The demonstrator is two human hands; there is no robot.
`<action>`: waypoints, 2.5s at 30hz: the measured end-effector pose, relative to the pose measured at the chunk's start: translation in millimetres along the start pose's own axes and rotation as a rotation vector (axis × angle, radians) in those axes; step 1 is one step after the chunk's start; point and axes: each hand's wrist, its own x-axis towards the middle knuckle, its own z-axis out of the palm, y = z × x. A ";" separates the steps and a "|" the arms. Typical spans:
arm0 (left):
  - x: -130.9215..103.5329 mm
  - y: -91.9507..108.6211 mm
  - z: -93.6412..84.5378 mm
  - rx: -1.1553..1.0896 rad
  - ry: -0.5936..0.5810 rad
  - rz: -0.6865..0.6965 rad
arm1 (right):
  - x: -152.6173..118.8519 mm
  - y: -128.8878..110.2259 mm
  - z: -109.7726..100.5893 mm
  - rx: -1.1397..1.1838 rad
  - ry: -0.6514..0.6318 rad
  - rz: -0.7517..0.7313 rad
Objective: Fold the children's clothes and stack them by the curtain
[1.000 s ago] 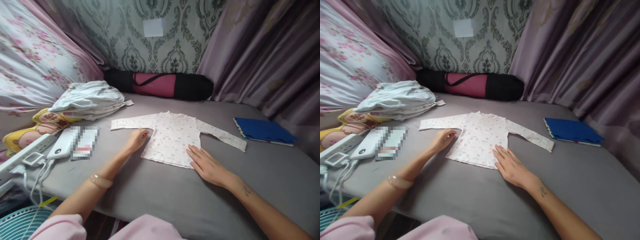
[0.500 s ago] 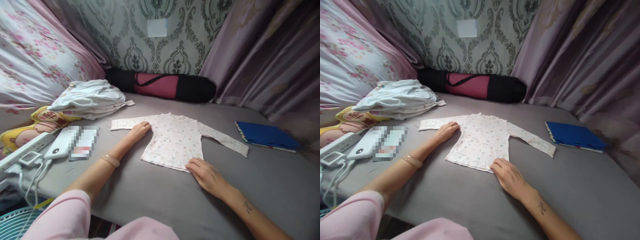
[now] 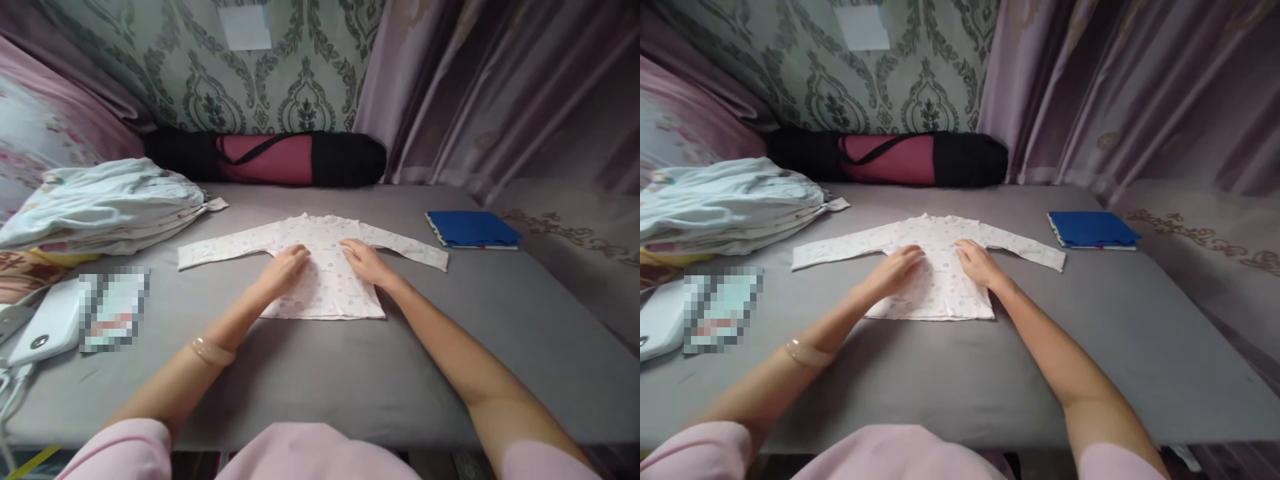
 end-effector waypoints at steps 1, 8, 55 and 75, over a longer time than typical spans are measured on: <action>-0.8 10.2 6.8 -0.025 -0.054 0.084 | 6.2 3.4 8.5 -0.056 0.001 -0.003; -32.6 11.6 25.5 0.046 -0.205 0.108 | -28.9 -0.2 24.6 -0.316 -0.257 -0.144; 172.2 27.3 94.7 -0.337 -0.174 0.035 | -20.6 148.0 -129.7 0.707 0.895 0.800; 206.7 44.0 57.9 -0.120 -0.414 -0.061 | 55.2 2.7 -117.0 1.291 0.773 0.601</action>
